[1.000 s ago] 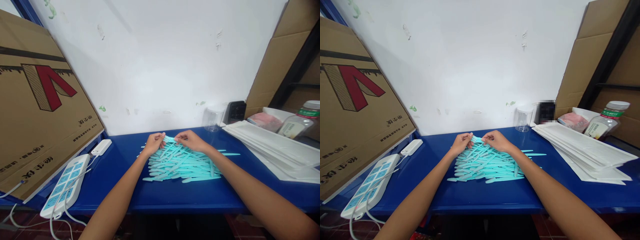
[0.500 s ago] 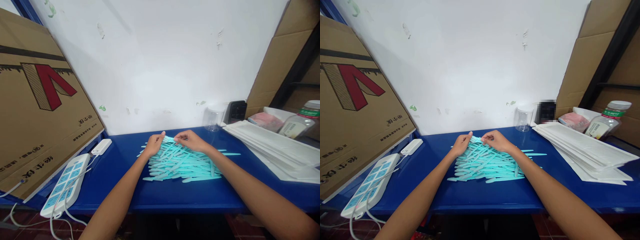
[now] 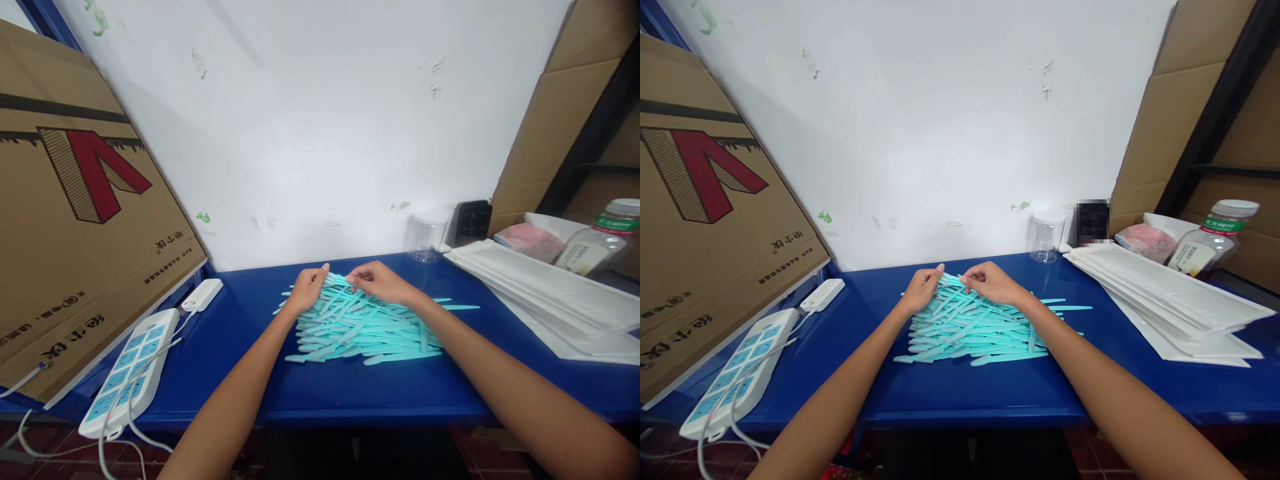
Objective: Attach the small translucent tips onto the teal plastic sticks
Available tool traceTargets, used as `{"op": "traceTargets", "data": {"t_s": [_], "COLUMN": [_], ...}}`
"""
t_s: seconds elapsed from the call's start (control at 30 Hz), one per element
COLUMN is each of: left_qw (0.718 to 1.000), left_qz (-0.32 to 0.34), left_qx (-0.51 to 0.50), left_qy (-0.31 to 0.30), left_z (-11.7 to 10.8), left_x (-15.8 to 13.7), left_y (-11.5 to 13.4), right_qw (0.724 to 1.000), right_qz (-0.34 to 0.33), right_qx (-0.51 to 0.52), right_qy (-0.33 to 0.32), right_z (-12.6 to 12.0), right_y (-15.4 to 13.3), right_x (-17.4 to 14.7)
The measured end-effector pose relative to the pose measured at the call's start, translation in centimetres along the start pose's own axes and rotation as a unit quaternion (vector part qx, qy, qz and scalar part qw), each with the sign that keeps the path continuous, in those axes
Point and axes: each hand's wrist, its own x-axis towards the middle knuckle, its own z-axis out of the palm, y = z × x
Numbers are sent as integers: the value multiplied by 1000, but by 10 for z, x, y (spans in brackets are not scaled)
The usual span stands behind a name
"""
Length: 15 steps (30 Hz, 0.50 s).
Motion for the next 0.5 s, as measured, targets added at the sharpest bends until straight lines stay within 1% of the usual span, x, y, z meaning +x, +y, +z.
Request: {"op": "traceTargets", "data": {"t_s": [0.27, 0.4, 0.5], "left_qw": [998, 997, 995], "left_qz": [-27, -37, -46], "left_qx": [-50, -70, -89], "left_qy": [-7, -12, -15], "left_z": [3, 5, 8], "left_x": [0, -1, -1], "left_y": [-1, 0, 1], "right_qw": [995, 990, 989], "right_qz": [-46, -57, -59], "right_qx": [-84, -117, -127], "right_qy": [33, 46, 43], "right_z": [7, 10, 11], "right_y": [-4, -3, -1], "right_x": [-2, -2, -1]}}
